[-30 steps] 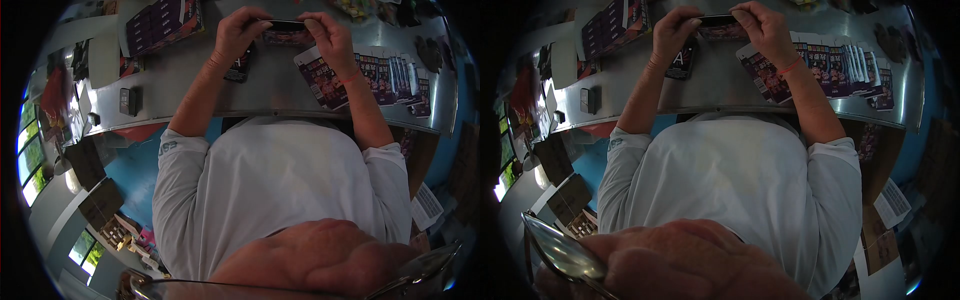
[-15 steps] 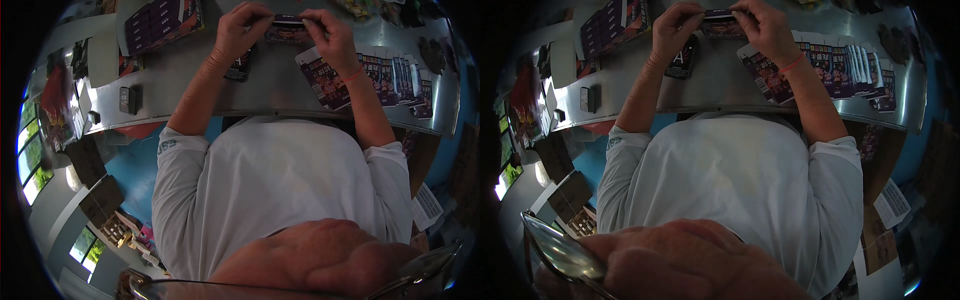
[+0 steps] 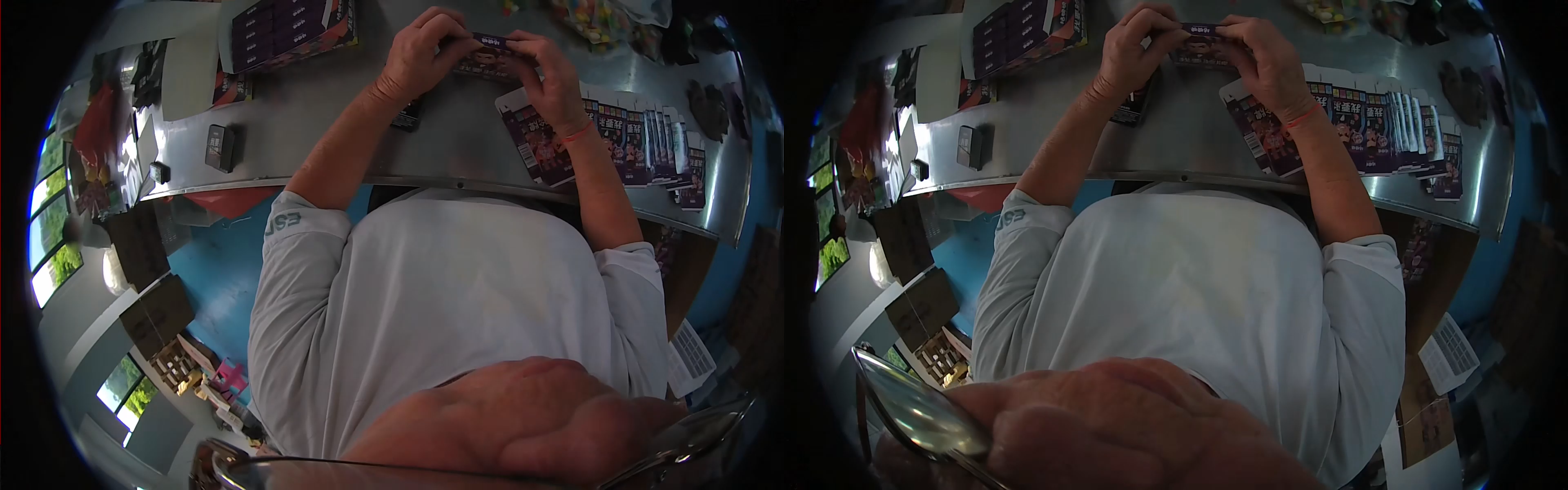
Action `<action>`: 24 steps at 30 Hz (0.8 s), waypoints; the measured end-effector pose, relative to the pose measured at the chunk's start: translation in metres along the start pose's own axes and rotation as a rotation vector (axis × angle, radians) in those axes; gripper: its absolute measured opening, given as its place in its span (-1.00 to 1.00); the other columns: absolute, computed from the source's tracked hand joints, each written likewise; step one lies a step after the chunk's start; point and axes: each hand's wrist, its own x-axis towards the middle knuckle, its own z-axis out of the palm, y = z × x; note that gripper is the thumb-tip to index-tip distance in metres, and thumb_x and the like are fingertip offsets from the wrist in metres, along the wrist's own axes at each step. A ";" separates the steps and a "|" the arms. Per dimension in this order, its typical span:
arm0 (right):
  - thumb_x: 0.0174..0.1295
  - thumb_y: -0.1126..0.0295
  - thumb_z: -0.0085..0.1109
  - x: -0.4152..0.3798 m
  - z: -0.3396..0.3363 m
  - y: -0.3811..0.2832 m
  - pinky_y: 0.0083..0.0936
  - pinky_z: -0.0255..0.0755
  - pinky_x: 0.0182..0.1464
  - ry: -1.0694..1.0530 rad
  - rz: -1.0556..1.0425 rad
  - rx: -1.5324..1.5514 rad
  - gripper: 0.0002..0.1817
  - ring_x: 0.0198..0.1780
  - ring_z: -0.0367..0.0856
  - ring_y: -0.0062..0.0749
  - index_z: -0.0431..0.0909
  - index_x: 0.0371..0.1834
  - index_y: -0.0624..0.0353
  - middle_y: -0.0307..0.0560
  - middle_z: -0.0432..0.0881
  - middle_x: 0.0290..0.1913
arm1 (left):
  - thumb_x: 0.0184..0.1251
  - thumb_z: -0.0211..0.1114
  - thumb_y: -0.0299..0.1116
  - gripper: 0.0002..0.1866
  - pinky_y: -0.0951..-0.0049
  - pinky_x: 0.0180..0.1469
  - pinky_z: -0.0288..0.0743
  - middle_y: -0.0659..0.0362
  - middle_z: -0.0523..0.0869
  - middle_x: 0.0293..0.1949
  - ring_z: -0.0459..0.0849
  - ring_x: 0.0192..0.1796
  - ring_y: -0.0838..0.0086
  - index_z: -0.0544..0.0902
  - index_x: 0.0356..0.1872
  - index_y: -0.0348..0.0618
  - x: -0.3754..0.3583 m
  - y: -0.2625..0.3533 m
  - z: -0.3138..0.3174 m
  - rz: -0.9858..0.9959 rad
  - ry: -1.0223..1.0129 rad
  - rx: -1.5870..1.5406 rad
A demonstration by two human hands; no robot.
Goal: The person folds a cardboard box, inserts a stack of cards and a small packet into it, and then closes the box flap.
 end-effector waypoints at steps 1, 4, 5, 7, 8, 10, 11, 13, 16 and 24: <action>0.18 0.54 0.30 0.000 0.001 0.001 -0.43 0.59 -0.15 0.005 0.029 -0.007 -0.77 -0.15 0.68 -0.20 0.57 -0.10 0.14 -0.12 0.68 -0.10 | 0.15 0.47 -0.38 -0.77 0.46 -0.25 0.61 0.18 0.67 -0.22 0.72 -0.31 0.36 0.61 -0.25 -0.17 0.002 0.000 0.001 -0.003 0.017 0.009; 0.21 0.56 0.29 -0.002 0.006 0.000 -0.46 0.60 -0.15 0.040 0.137 0.055 -0.78 -0.14 0.71 -0.28 0.57 -0.09 0.16 -0.10 0.69 -0.11 | 0.14 0.49 -0.34 -0.68 0.42 -0.20 0.61 0.16 0.67 -0.24 0.72 -0.28 0.33 0.58 -0.13 -0.14 0.003 -0.011 0.005 -0.032 0.047 0.055; 0.22 0.56 0.28 -0.001 0.005 -0.006 -0.48 0.60 -0.15 0.055 0.180 0.089 -0.79 -0.15 0.72 -0.32 0.57 -0.09 0.16 -0.09 0.70 -0.11 | 0.14 0.49 -0.33 -0.64 0.41 -0.19 0.61 0.15 0.68 -0.25 0.72 -0.27 0.31 0.56 -0.08 -0.13 0.003 -0.012 0.004 -0.058 0.059 0.052; 0.26 0.55 0.27 0.003 0.003 -0.016 -0.52 0.59 -0.15 0.077 0.203 0.142 -0.81 -0.16 0.72 -0.41 0.57 -0.08 0.18 -0.10 0.70 -0.14 | 0.13 0.50 -0.30 -0.56 0.38 -0.15 0.60 0.12 0.68 -0.27 0.72 -0.25 0.29 0.52 0.01 -0.11 0.000 -0.013 0.005 -0.154 0.097 -0.049; 0.27 0.54 0.26 0.004 0.002 -0.022 -0.54 0.59 -0.15 0.090 0.221 0.166 -0.82 -0.17 0.72 -0.45 0.57 -0.08 0.19 -0.11 0.71 -0.16 | 0.14 0.49 -0.29 -0.53 0.38 -0.15 0.60 0.11 0.69 -0.25 0.72 -0.24 0.29 0.51 0.04 -0.11 -0.003 -0.012 0.005 -0.180 0.054 -0.059; 0.29 0.52 0.26 0.006 0.003 -0.027 -0.58 0.58 -0.16 0.102 0.253 0.168 -0.83 -0.20 0.71 -0.51 0.57 -0.08 0.20 -0.13 0.71 -0.17 | 0.15 0.49 -0.28 -0.49 0.38 -0.15 0.61 0.10 0.69 -0.22 0.72 -0.22 0.30 0.48 0.09 -0.11 -0.007 -0.010 0.002 -0.236 -0.032 -0.077; 0.30 0.51 0.26 0.008 0.004 -0.029 -0.59 0.57 -0.16 0.105 0.263 0.174 -0.83 -0.21 0.70 -0.54 0.57 -0.07 0.21 -0.14 0.71 -0.18 | 0.13 0.50 -0.28 -0.46 0.37 -0.11 0.60 0.08 0.68 -0.15 0.71 -0.16 0.29 0.47 0.11 -0.12 -0.007 -0.007 0.001 -0.271 -0.042 -0.068; 0.31 0.49 0.26 0.010 0.006 -0.034 -0.61 0.57 -0.17 0.134 0.339 0.203 -0.84 -0.22 0.68 -0.58 0.57 -0.08 0.23 -0.16 0.70 -0.21 | 0.10 0.51 -0.27 -0.40 0.35 -0.02 0.58 0.06 0.65 -0.02 0.68 -0.03 0.25 0.46 0.15 -0.14 -0.006 0.002 -0.006 -0.347 -0.035 -0.021; 0.32 0.47 0.26 0.014 0.013 -0.032 -0.66 0.55 -0.17 0.188 0.440 0.344 -0.81 -0.21 0.64 -0.64 0.54 -0.06 0.26 -0.18 0.68 -0.19 | -0.04 0.58 -0.17 -0.13 0.23 0.18 0.47 -0.01 0.50 0.20 0.54 0.19 0.13 0.32 0.32 -0.16 -0.003 0.021 -0.014 -0.130 0.041 0.219; 0.32 0.45 0.27 0.047 0.030 -0.068 -0.68 0.52 -0.13 0.175 0.484 0.557 -0.75 -0.21 0.58 -0.68 0.47 -0.02 0.25 -0.24 0.62 -0.20 | -0.35 0.65 0.07 0.30 0.00 0.38 0.20 -0.12 0.30 0.33 0.32 0.36 -0.04 0.07 0.46 -0.21 -0.003 0.048 -0.036 -0.218 -0.019 0.449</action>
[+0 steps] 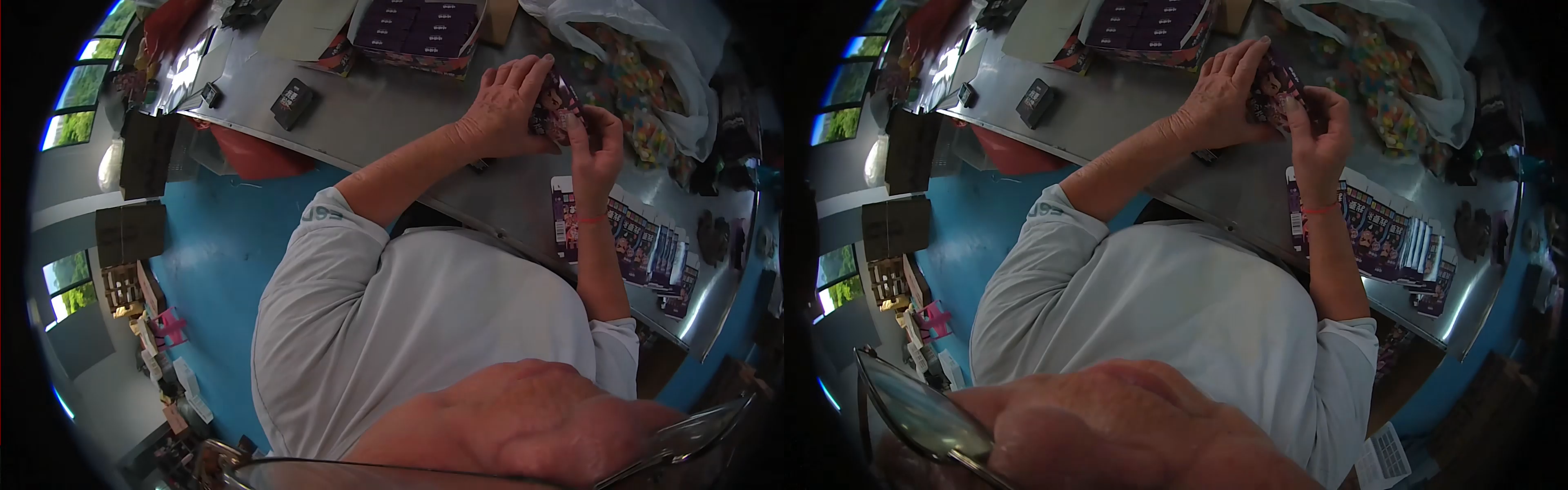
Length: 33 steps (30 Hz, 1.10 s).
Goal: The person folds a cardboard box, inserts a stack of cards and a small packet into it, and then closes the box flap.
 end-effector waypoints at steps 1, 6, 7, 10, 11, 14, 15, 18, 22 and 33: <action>0.32 0.45 0.27 0.001 0.003 -0.002 -0.68 0.52 -0.14 -0.019 0.002 -0.012 -0.75 -0.21 0.58 -0.68 0.47 -0.01 0.25 -0.24 0.62 -0.20 | -0.34 0.65 0.08 0.31 0.02 0.37 0.23 -0.14 0.30 0.32 0.33 0.35 -0.04 0.07 0.46 -0.23 0.000 -0.003 -0.004 -0.018 -0.022 -0.006; 0.34 0.41 0.25 0.006 0.018 -0.013 -0.67 0.50 -0.16 -0.096 -0.039 0.022 -0.74 -0.22 0.57 -0.68 0.47 0.01 0.25 -0.23 0.64 -0.16 | -0.24 0.63 0.06 0.27 0.15 0.30 0.39 -0.18 0.33 0.26 0.44 0.27 0.01 0.05 0.46 -0.27 0.003 -0.016 -0.022 -0.097 -0.106 -0.233; 0.35 0.40 0.23 0.005 0.019 -0.014 -0.68 0.49 -0.17 -0.120 0.000 0.056 -0.74 -0.23 0.57 -0.69 0.47 0.02 0.24 -0.22 0.64 -0.15 | -0.22 0.64 0.02 0.26 0.17 0.29 0.41 -0.16 0.34 0.25 0.47 0.25 0.05 0.03 0.47 -0.24 0.007 -0.019 -0.033 -0.109 -0.122 -0.231; 0.39 0.36 0.19 0.007 0.019 -0.008 -0.69 0.48 -0.20 -0.195 0.089 0.058 -0.74 -0.24 0.57 -0.69 0.48 0.04 0.22 -0.22 0.67 -0.13 | -0.12 0.62 -0.11 0.17 0.29 0.16 0.52 -0.06 0.48 0.14 0.59 0.13 0.20 0.05 0.49 -0.18 0.011 -0.051 -0.060 -0.115 -0.028 -0.188; 0.39 0.36 0.17 0.007 0.012 0.007 -0.69 0.48 -0.21 -0.218 0.101 -0.014 -0.75 -0.25 0.57 -0.69 0.48 0.05 0.21 -0.22 0.67 -0.13 | -0.07 0.60 -0.16 0.13 0.32 0.11 0.55 -0.03 0.52 0.11 0.62 0.09 0.25 0.05 0.49 -0.16 0.015 -0.068 -0.071 -0.176 -0.027 -0.223; 0.40 0.36 0.14 0.009 -0.012 0.048 -0.70 0.46 -0.24 -0.235 0.181 -0.186 -0.76 -0.27 0.56 -0.69 0.48 0.05 0.20 -0.23 0.67 -0.17 | -0.07 0.60 -0.16 0.11 0.32 0.11 0.55 -0.02 0.52 0.10 0.62 0.09 0.25 0.07 0.47 -0.16 0.023 -0.123 -0.099 -0.265 0.009 -0.195; 0.40 0.37 0.13 0.010 -0.017 0.056 -0.70 0.45 -0.25 -0.229 0.216 -0.237 -0.76 -0.29 0.55 -0.69 0.48 0.05 0.20 -0.24 0.67 -0.19 | -0.07 0.60 -0.16 0.10 0.32 0.11 0.55 -0.02 0.52 0.10 0.62 0.08 0.25 0.08 0.47 -0.16 0.027 -0.141 -0.108 -0.286 0.015 -0.163; 0.39 0.38 0.13 0.012 -0.023 0.067 -0.69 0.43 -0.28 -0.214 0.362 -0.199 -0.78 -0.32 0.52 -0.70 0.49 0.02 0.22 -0.27 0.65 -0.27 | -0.07 0.59 -0.16 0.07 0.32 0.10 0.55 -0.02 0.53 0.09 0.62 0.08 0.24 0.11 0.45 -0.16 0.044 -0.187 -0.120 -0.318 0.003 -0.042; 0.40 0.37 0.12 0.014 -0.025 0.084 -0.68 0.42 -0.31 -0.311 0.340 -0.252 -0.82 -0.34 0.50 -0.72 0.53 -0.04 0.22 -0.30 0.62 -0.29 | -0.06 0.59 -0.17 0.03 0.31 0.10 0.55 -0.01 0.54 0.08 0.61 0.07 0.23 0.14 0.42 -0.16 0.072 -0.229 -0.109 -0.332 -0.060 0.098; 0.36 0.38 0.13 0.010 -0.028 0.092 -0.60 0.43 -0.34 -0.308 0.258 -0.413 -0.85 -0.42 0.59 -0.60 0.58 -0.13 0.21 -0.18 0.69 -0.38 | -0.05 0.58 -0.18 -0.06 0.30 0.09 0.54 0.01 0.56 0.05 0.61 0.06 0.21 0.23 0.35 -0.17 0.104 -0.269 -0.091 -0.312 -0.145 0.288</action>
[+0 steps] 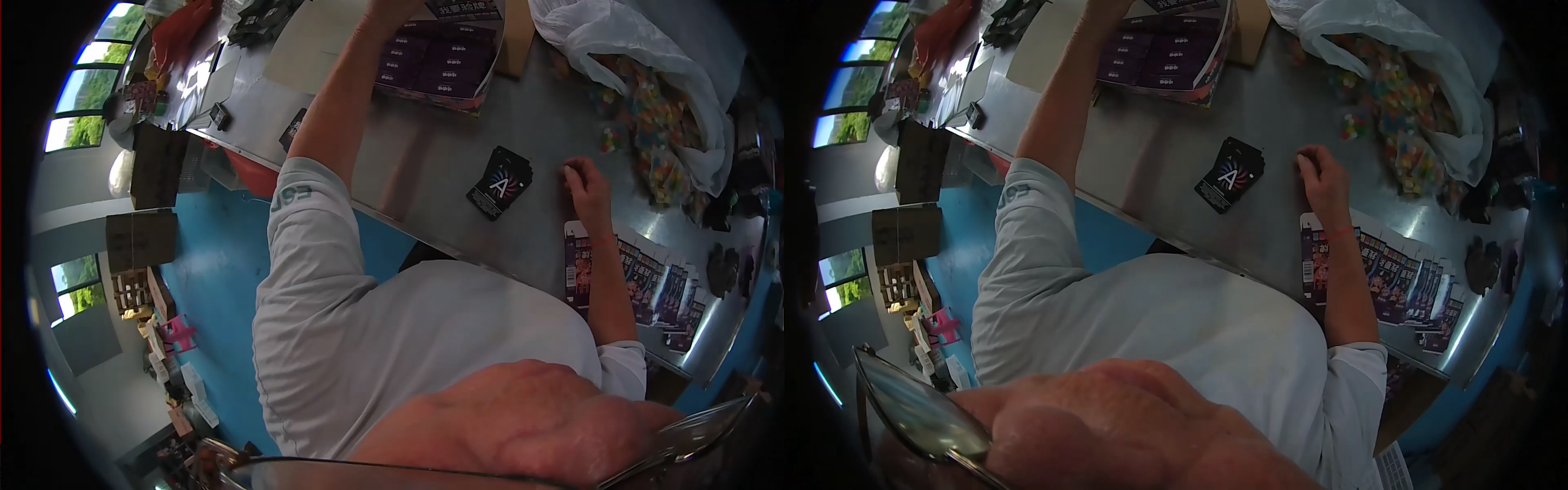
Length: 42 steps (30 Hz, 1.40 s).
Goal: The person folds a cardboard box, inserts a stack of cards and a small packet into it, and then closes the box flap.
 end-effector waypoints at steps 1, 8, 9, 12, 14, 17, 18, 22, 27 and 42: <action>0.35 0.38 0.14 0.001 0.000 0.001 -0.60 0.43 -0.35 -0.002 -0.004 -0.013 -0.85 -0.42 0.59 -0.59 0.59 -0.13 0.21 -0.18 0.68 -0.39 | -0.05 0.57 -0.18 -0.07 0.30 0.09 0.54 0.01 0.56 0.05 0.61 0.06 0.21 0.24 0.35 -0.17 -0.001 0.000 0.000 0.000 0.000 0.011; 0.34 0.38 0.15 0.001 0.002 0.003 -0.58 0.44 -0.37 0.022 -0.024 -0.013 -0.86 -0.46 0.59 -0.59 0.60 -0.14 0.19 -0.19 0.67 -0.44 | -0.04 0.56 -0.18 -0.13 0.29 0.08 0.54 0.03 0.57 0.03 0.61 0.05 0.20 0.30 0.30 -0.17 -0.007 0.017 0.020 0.082 -0.007 0.031; 0.34 0.38 0.15 0.001 0.002 0.003 -0.58 0.44 -0.38 0.022 -0.020 -0.007 -0.86 -0.46 0.60 -0.59 0.60 -0.14 0.19 -0.19 0.67 -0.44 | -0.04 0.56 -0.19 -0.14 0.29 0.08 0.54 0.03 0.58 0.03 0.61 0.04 0.20 0.31 0.30 -0.17 -0.009 0.018 0.022 0.092 -0.005 0.032; 0.34 0.37 0.16 0.001 0.003 0.002 -0.57 0.45 -0.38 0.026 -0.012 -0.068 -0.86 -0.47 0.62 -0.55 0.60 -0.15 0.17 -0.17 0.67 -0.43 | -0.04 0.56 -0.19 -0.17 0.29 0.08 0.53 0.03 0.58 0.02 0.61 0.04 0.19 0.33 0.28 -0.17 -0.011 0.019 0.024 0.111 -0.003 0.037; 0.34 0.37 0.17 0.001 0.003 0.002 -0.54 0.46 -0.36 0.028 -0.033 -0.082 -0.87 -0.44 0.64 -0.50 0.60 -0.14 0.16 -0.15 0.68 -0.41 | -0.04 0.56 -0.19 -0.18 0.29 0.07 0.53 0.04 0.58 0.02 0.61 0.04 0.19 0.35 0.26 -0.17 -0.011 0.021 0.026 0.129 -0.006 0.045; 0.33 0.37 0.17 0.001 0.005 0.005 -0.50 0.48 -0.33 0.057 -0.103 -0.098 -0.87 -0.39 0.68 -0.40 0.60 -0.14 0.14 -0.12 0.70 -0.39 | -0.03 0.55 -0.19 -0.21 0.28 0.07 0.53 0.04 0.59 0.01 0.61 0.03 0.18 0.38 0.25 -0.17 -0.011 0.027 0.028 0.165 -0.004 0.052; 0.33 0.37 0.17 0.001 0.006 0.006 -0.49 0.49 -0.32 0.068 -0.125 -0.105 -0.87 -0.38 0.70 -0.36 0.60 -0.14 0.14 -0.11 0.70 -0.38 | -0.03 0.55 -0.19 -0.22 0.28 0.07 0.53 0.04 0.59 0.01 0.61 0.03 0.18 0.38 0.24 -0.17 -0.010 0.029 0.029 0.177 -0.006 0.055; 0.33 0.33 0.17 0.004 0.004 0.005 -0.42 0.50 -0.26 0.023 -0.092 -0.152 -0.85 -0.26 0.71 -0.18 0.60 -0.12 0.11 -0.07 0.71 -0.27 | -0.03 0.55 -0.20 -0.25 0.28 0.07 0.53 0.05 0.60 -0.01 0.61 0.02 0.17 0.42 0.21 -0.17 -0.023 0.052 0.030 0.289 -0.009 0.029; 0.32 0.30 0.18 -0.008 0.009 -0.007 -0.38 0.53 -0.21 0.030 -0.147 -0.218 -0.85 -0.23 0.70 -0.17 0.61 -0.13 0.07 -0.10 0.71 -0.25 | -0.02 0.54 -0.20 -0.30 0.27 0.06 0.53 0.06 0.61 -0.02 0.61 0.02 0.16 0.46 0.18 -0.17 -0.069 0.112 0.013 0.537 0.018 -0.082; 0.13 0.50 0.26 -0.036 0.053 -0.037 -0.33 0.48 -0.06 0.020 -0.494 -0.610 -0.72 -0.07 0.52 -0.13 0.59 -0.05 0.18 -0.10 0.58 -0.07 | -0.13 0.59 -0.06 -0.27 0.11 0.25 0.34 0.08 0.49 0.13 0.45 0.16 0.09 0.52 0.14 -0.05 -0.228 0.158 0.081 0.218 -0.115 -0.172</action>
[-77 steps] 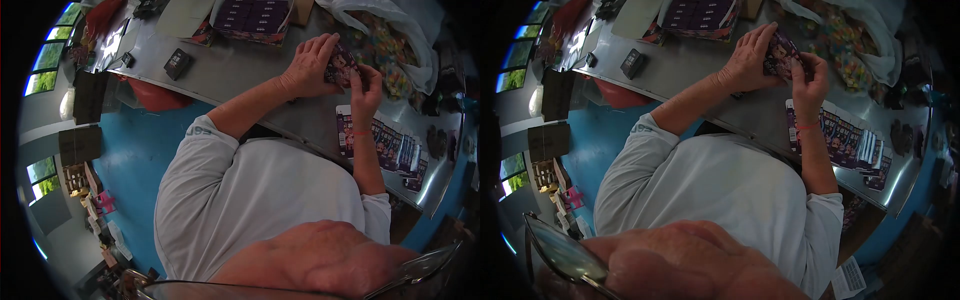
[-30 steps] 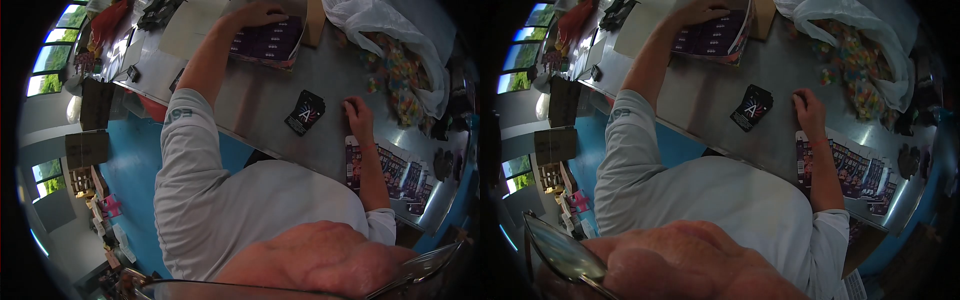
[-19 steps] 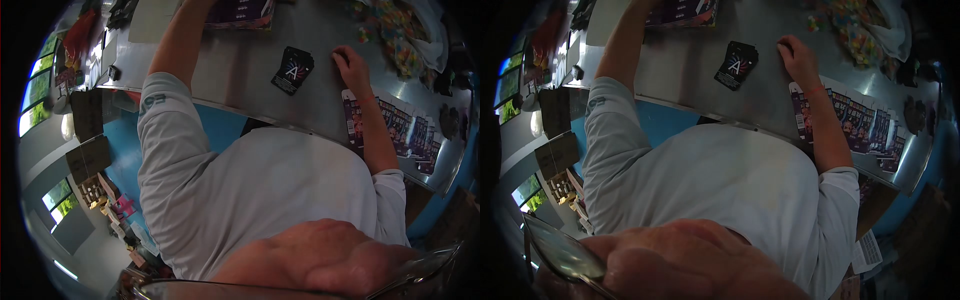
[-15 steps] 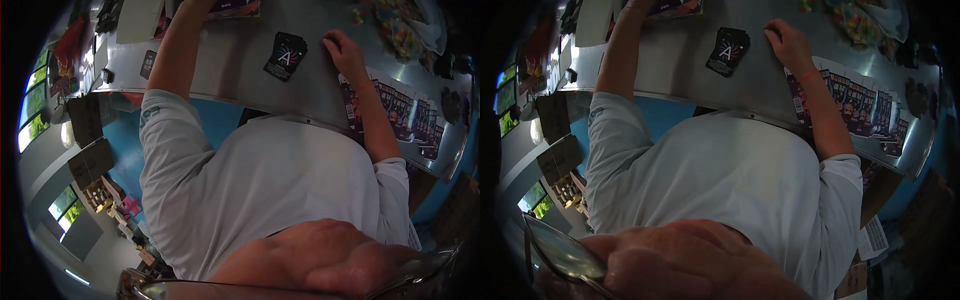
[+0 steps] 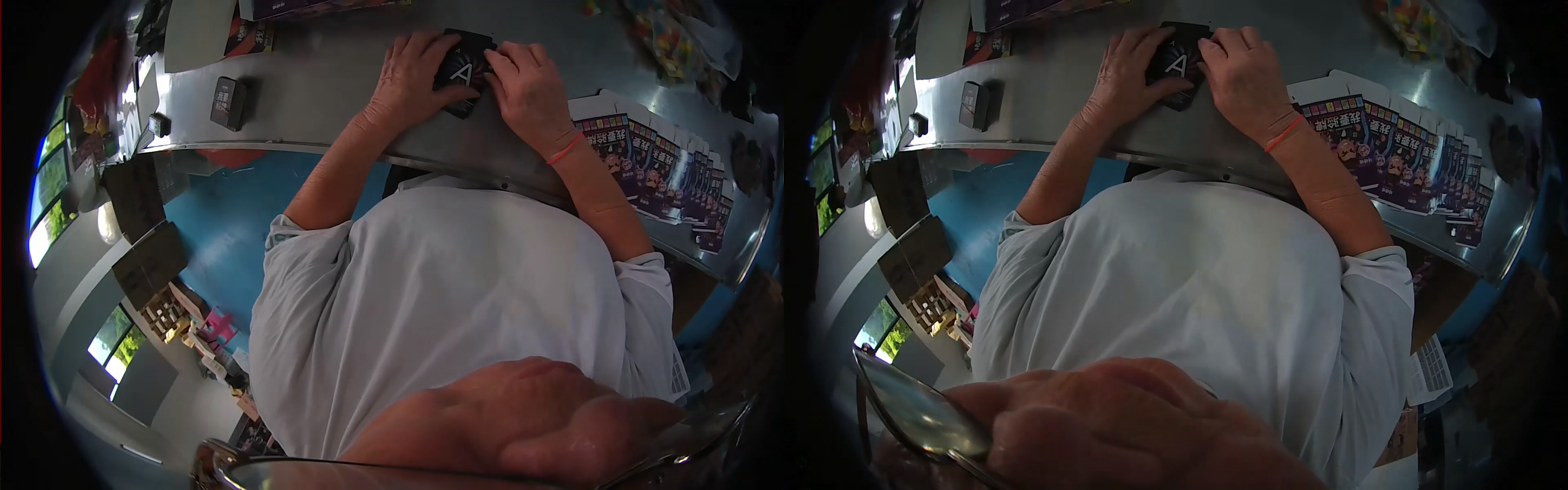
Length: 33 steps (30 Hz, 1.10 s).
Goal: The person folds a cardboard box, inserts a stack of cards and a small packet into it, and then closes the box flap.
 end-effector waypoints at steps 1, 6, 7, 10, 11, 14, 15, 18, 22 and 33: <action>0.13 0.50 0.26 -0.001 -0.001 -0.002 -0.34 0.48 -0.06 0.019 0.005 0.020 -0.72 -0.08 0.52 -0.14 0.59 -0.05 0.17 -0.09 0.58 -0.07 | -0.16 0.60 -0.05 -0.24 0.09 0.27 0.31 0.07 0.47 0.15 0.43 0.17 0.07 0.51 0.15 -0.04 -0.001 0.000 0.000 -0.004 -0.015 -0.007; 0.09 0.41 0.32 0.001 -0.002 -0.008 -0.37 0.44 -0.10 0.110 -0.073 0.044 -0.67 -0.09 0.51 -0.24 0.57 -0.05 0.12 -0.17 0.56 -0.08 | -0.19 0.63 -0.14 -0.24 0.11 0.24 0.30 0.08 0.48 0.09 0.45 0.15 0.08 0.42 0.10 -0.01 -0.003 -0.001 0.006 -0.038 0.060 -0.144; 0.09 0.41 0.33 0.000 -0.004 -0.009 -0.37 0.44 -0.10 0.109 -0.086 0.049 -0.67 -0.09 0.51 -0.23 0.57 -0.05 0.12 -0.17 0.56 -0.08 | -0.19 0.63 -0.16 -0.24 0.11 0.23 0.29 0.08 0.48 0.08 0.45 0.14 0.07 0.40 0.08 0.00 -0.005 -0.001 0.008 -0.026 0.090 -0.151; 0.11 0.42 0.31 -0.004 -0.007 -0.010 -0.36 0.46 -0.08 0.098 -0.085 0.082 -0.67 -0.08 0.51 -0.20 0.57 -0.02 0.13 -0.14 0.57 -0.07 | -0.22 0.65 -0.21 -0.26 0.10 0.21 0.28 0.08 0.48 0.08 0.45 0.14 0.08 0.40 0.04 0.00 -0.009 -0.004 0.014 0.017 0.142 -0.197; 0.13 0.45 0.29 -0.005 -0.008 -0.010 -0.35 0.48 -0.06 0.086 -0.054 0.105 -0.67 -0.08 0.52 -0.17 0.57 -0.01 0.14 -0.12 0.57 -0.06 | -0.22 0.65 -0.21 -0.26 0.10 0.20 0.28 0.09 0.48 0.08 0.45 0.14 0.08 0.40 0.03 0.00 -0.009 -0.004 0.014 0.021 0.141 -0.196; 0.12 0.40 0.32 -0.005 -0.006 -0.003 -0.35 0.47 -0.05 0.079 0.004 0.089 -0.67 -0.09 0.50 -0.20 0.58 -0.02 0.14 -0.15 0.56 -0.08 | -0.23 0.66 -0.20 -0.25 0.09 0.20 0.27 0.09 0.48 0.08 0.45 0.13 0.09 0.40 0.03 0.00 -0.009 -0.004 0.015 0.036 0.144 -0.194; 0.10 0.37 0.34 -0.005 -0.004 -0.001 -0.35 0.45 -0.06 0.080 0.017 0.072 -0.67 -0.09 0.49 -0.22 0.59 -0.04 0.13 -0.18 0.56 -0.10 | -0.23 0.66 -0.20 -0.25 0.09 0.20 0.27 0.09 0.49 0.08 0.45 0.13 0.09 0.39 0.03 0.00 -0.010 -0.004 0.016 0.039 0.146 -0.192; 0.09 0.36 0.34 -0.002 -0.003 -0.001 -0.35 0.44 -0.08 0.030 0.025 0.042 -0.68 -0.09 0.48 -0.24 0.61 -0.06 0.12 -0.20 0.55 -0.10 | -0.23 0.65 -0.20 -0.25 0.08 0.20 0.27 0.09 0.49 0.07 0.46 0.13 0.10 0.40 0.03 0.00 -0.011 -0.005 0.017 0.061 0.156 -0.193; 0.07 0.39 0.34 0.001 -0.007 -0.006 -0.37 0.43 -0.08 0.011 -0.018 0.028 -0.68 -0.09 0.48 -0.25 0.62 -0.06 0.13 -0.21 0.55 -0.07 | -0.23 0.66 -0.20 -0.26 0.08 0.21 0.26 0.09 0.50 0.07 0.46 0.13 0.10 0.40 0.02 0.00 -0.014 -0.003 0.017 0.052 0.163 -0.202; 0.08 0.49 0.31 -0.003 -0.020 -0.018 -0.38 0.47 -0.04 0.027 -0.133 0.068 -0.67 -0.11 0.50 -0.23 0.60 -0.04 0.16 -0.16 0.57 -0.05 | -0.26 0.67 -0.24 -0.24 0.11 0.22 0.26 0.12 0.53 0.04 0.47 0.12 0.12 0.38 0.01 -0.01 -0.015 -0.007 0.020 0.051 0.183 -0.245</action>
